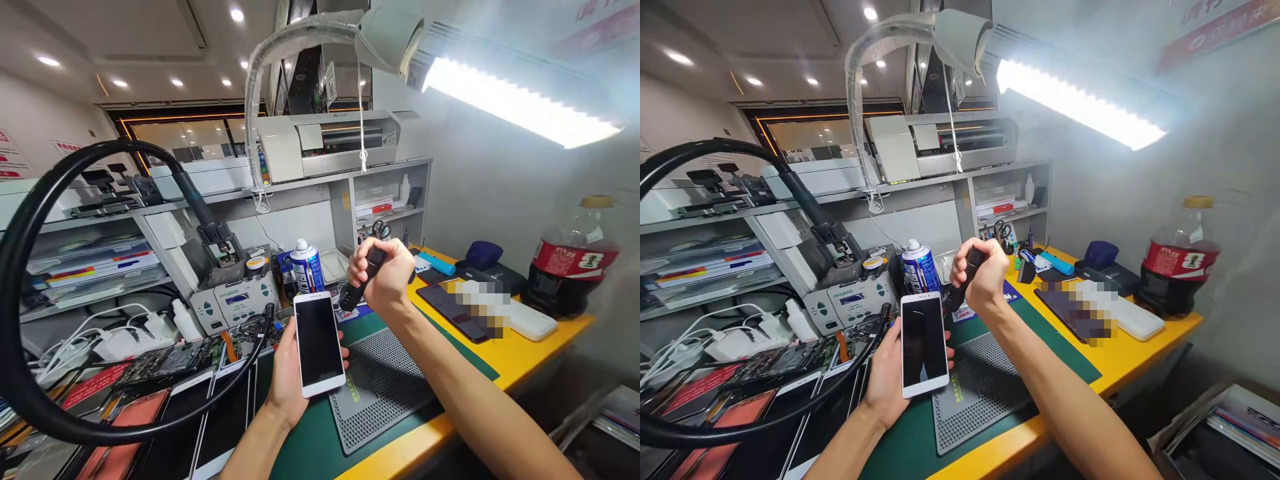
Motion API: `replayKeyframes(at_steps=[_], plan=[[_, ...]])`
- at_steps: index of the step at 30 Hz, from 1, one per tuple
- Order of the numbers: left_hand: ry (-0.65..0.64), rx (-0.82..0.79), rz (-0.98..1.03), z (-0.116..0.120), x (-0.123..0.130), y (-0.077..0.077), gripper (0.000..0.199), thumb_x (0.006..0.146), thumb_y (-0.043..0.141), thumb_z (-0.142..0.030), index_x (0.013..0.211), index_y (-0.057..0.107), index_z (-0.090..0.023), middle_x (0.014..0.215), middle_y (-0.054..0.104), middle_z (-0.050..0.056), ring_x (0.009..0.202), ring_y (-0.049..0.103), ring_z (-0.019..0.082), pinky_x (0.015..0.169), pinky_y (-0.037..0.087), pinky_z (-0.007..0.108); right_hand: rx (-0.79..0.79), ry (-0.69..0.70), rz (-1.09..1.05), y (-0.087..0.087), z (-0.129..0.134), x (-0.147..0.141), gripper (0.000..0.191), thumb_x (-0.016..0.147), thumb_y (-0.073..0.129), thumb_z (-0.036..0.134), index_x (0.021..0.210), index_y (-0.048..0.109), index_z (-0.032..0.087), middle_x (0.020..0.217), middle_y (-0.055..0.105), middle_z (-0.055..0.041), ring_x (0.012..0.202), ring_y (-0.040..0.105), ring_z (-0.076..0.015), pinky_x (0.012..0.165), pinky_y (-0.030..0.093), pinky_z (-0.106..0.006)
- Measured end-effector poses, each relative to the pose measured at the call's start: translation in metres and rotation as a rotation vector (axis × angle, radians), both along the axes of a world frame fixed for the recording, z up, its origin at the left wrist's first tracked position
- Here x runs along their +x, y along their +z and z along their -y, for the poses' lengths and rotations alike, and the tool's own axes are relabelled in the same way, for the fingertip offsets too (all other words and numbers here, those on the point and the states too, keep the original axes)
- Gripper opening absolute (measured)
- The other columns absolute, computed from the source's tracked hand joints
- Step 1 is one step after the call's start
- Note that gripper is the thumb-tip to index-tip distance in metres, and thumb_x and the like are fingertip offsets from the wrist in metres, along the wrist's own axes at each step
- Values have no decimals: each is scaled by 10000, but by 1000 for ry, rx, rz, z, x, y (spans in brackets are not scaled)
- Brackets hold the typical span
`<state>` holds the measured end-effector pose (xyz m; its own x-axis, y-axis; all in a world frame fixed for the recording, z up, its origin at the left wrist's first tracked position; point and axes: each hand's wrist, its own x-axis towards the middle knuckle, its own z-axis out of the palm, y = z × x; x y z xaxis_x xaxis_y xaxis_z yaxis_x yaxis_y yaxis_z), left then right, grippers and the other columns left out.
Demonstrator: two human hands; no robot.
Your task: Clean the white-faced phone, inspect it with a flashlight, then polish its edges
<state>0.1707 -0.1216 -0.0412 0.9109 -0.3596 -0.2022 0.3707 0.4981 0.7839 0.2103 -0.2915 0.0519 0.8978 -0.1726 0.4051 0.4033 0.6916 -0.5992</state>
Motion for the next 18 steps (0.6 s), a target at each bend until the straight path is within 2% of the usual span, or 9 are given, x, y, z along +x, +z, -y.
replayKeyframes(at_steps=[6,14,18], plan=[[-30,-18,15,-1,-1,-1,641,960,412,-605,1191,663,-61,1019,737,192,783,720,330,744,581,480,59,-13,30,-1,-9,-8,228,689,436,333,499,478,215,456,372,21,349,310,-111,338,290,-240],[-12,34,-12,1,-5,-1,648,931,458,-623,1220,642,-73,989,750,192,766,731,331,754,583,504,29,46,69,-3,-15,-11,247,717,426,330,512,498,211,472,378,19,366,318,-112,352,310,-238],[-1,-4,-28,2,-5,-2,589,937,495,-585,1289,620,-130,988,759,148,806,741,310,788,587,478,4,49,89,-1,-17,-15,240,709,450,343,519,510,209,476,385,21,368,329,-108,351,316,-233]])
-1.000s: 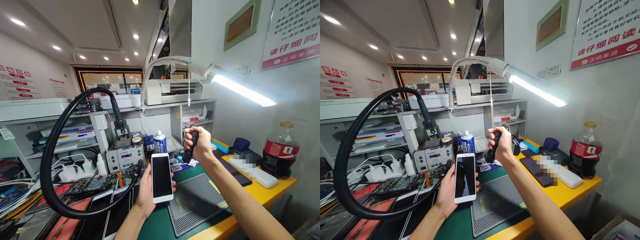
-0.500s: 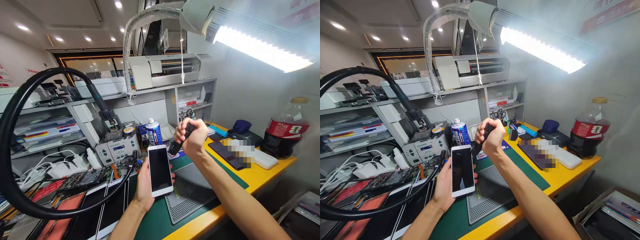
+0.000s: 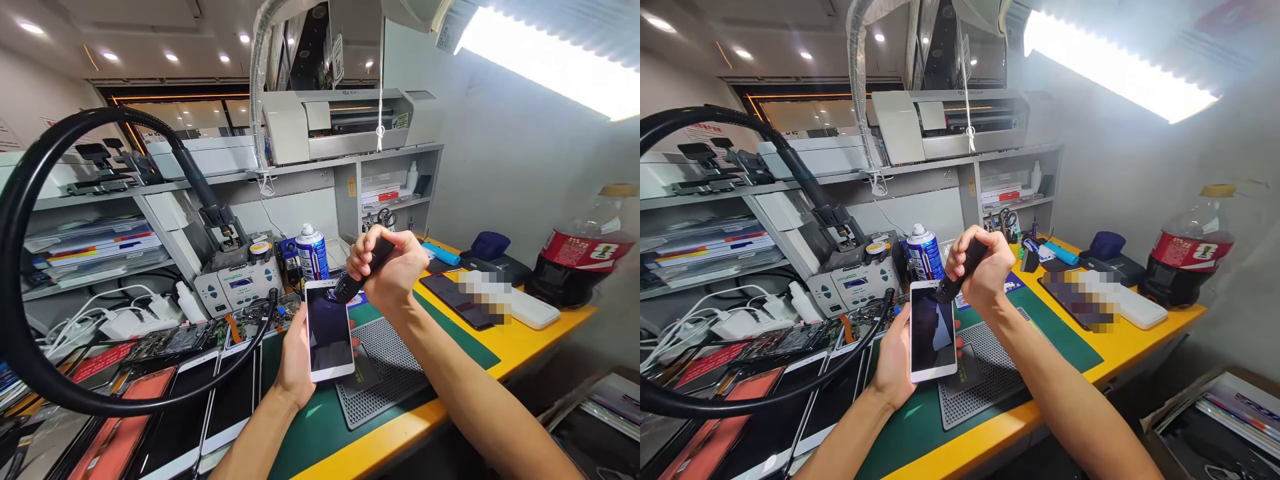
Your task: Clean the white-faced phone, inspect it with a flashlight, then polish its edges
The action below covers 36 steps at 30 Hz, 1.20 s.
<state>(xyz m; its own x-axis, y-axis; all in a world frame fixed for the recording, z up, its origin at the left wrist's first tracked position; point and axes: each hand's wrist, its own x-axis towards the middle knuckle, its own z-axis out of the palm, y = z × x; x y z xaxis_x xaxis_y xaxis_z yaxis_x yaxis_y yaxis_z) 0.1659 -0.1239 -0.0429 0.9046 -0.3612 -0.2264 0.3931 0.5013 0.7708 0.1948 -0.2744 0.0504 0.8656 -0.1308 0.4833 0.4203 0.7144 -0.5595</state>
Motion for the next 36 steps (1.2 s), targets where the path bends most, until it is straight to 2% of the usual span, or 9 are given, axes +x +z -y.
replayKeyframes(at_steps=[5,12,16,19,23,27,30,33,36], plan=[[-52,-61,23,-2,1,-2,553,960,479,-564,1299,623,-152,1012,757,137,873,743,302,824,586,451,-19,-39,74,1,-1,-7,242,723,468,327,528,531,200,486,409,13,372,361,-108,366,327,-243],[-66,-47,51,-3,-2,0,611,967,439,-571,1252,640,-70,1021,748,204,813,741,345,810,579,533,-109,-40,95,-1,10,-2,199,677,510,334,538,552,198,472,431,11,348,365,-114,338,316,-246],[-47,-110,57,-3,0,-2,551,970,499,-521,1371,581,-151,1051,759,142,866,749,298,853,583,466,-78,-51,84,2,12,-3,207,688,496,343,540,538,205,475,424,17,359,364,-113,348,321,-246],[-7,-125,74,-5,1,-2,528,976,508,-491,1398,560,-178,1061,762,124,887,751,287,859,586,448,-123,-176,80,0,15,-3,245,759,520,378,581,515,210,510,426,34,395,383,-105,380,341,-240],[36,-81,73,-10,1,3,576,981,445,-530,1342,595,-106,1046,757,177,856,753,319,817,599,481,-389,-381,-55,-24,25,13,263,760,646,309,587,472,211,487,446,64,385,388,-85,388,326,-226],[70,-37,88,-13,1,7,655,975,393,-571,1301,599,-41,1067,738,237,826,747,366,788,596,538,-537,-339,-184,-65,35,41,290,742,656,257,540,454,204,447,459,64,354,381,-84,349,297,-222],[79,-49,96,-12,2,6,642,975,397,-562,1298,598,-45,1058,736,234,814,743,360,773,597,528,-601,-345,-247,-89,40,59,361,846,652,297,563,455,193,459,441,83,363,390,-73,358,307,-201],[77,-58,93,-12,1,5,616,977,408,-550,1263,621,-48,1015,739,221,774,736,330,746,602,493,-669,-333,-279,-100,43,66,396,948,640,370,636,513,162,508,461,94,389,409,-57,394,348,-181],[65,-88,87,-12,0,6,586,980,413,-543,1227,640,-63,983,741,197,737,729,293,708,606,442,-711,-298,-280,-105,46,64,417,959,628,429,654,544,158,526,490,84,422,457,-70,445,404,-199]])
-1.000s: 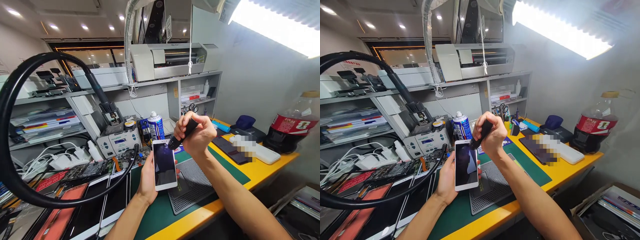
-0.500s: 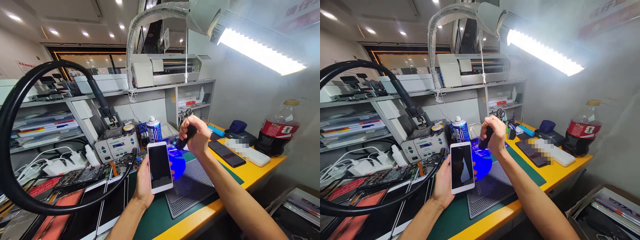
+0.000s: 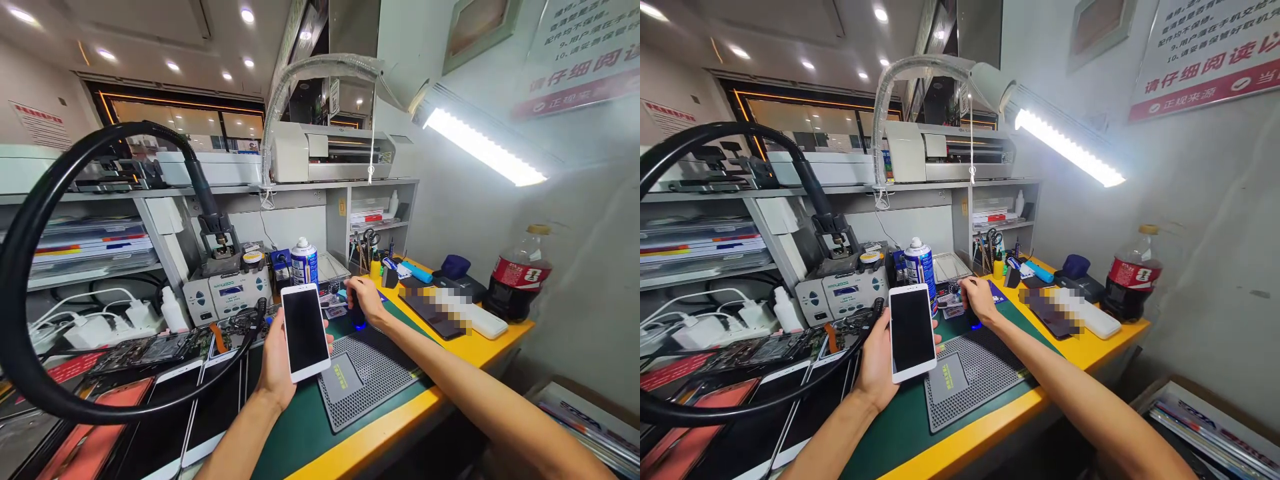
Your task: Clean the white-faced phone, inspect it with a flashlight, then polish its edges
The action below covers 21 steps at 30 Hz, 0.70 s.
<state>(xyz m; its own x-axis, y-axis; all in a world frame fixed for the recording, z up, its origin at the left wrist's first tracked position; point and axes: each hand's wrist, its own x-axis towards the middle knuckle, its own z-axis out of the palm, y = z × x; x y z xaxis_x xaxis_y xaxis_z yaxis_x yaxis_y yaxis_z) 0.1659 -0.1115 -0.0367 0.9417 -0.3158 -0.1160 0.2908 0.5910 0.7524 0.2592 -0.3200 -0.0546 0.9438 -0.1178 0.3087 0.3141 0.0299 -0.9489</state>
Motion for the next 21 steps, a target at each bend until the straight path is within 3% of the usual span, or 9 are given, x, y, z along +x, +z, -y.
replayKeyframes(at_steps=[7,11,14,17,19,21], plan=[[-8,-29,4,0,-1,2,569,977,419,-554,1202,655,-89,944,746,172,722,732,278,677,612,413,45,-10,-17,0,6,-7,551,848,514,670,606,593,181,565,623,-38,502,590,-181,542,497,-313],[-17,-32,10,-1,-3,0,592,966,431,-579,1250,636,-102,985,746,177,776,742,298,719,615,451,-25,-112,52,15,14,-11,551,805,532,706,658,622,182,616,649,-62,592,634,-225,609,516,-344],[-13,-30,20,0,-2,-2,615,959,437,-589,1241,638,-80,1028,736,196,778,738,308,716,606,456,-154,-241,176,47,17,-14,437,798,602,610,699,622,185,722,664,-56,716,614,-219,696,496,-335],[17,-45,18,1,1,-4,623,954,443,-601,1211,644,-71,1026,732,192,768,729,296,714,598,439,-311,-349,280,100,8,-3,277,813,651,461,764,626,190,799,655,-32,781,559,-198,756,458,-328],[33,-69,18,1,2,-5,623,953,441,-610,1192,649,-74,1008,732,183,762,723,286,714,594,431,-422,-331,293,137,-6,19,215,832,660,387,777,642,180,828,661,-33,811,560,-187,775,453,-318],[49,-75,9,0,1,-5,618,950,446,-617,1169,661,-80,972,736,169,729,714,272,687,590,414,-546,-226,242,167,-24,51,186,832,699,322,771,674,147,788,670,-44,759,581,-169,719,472,-302]])
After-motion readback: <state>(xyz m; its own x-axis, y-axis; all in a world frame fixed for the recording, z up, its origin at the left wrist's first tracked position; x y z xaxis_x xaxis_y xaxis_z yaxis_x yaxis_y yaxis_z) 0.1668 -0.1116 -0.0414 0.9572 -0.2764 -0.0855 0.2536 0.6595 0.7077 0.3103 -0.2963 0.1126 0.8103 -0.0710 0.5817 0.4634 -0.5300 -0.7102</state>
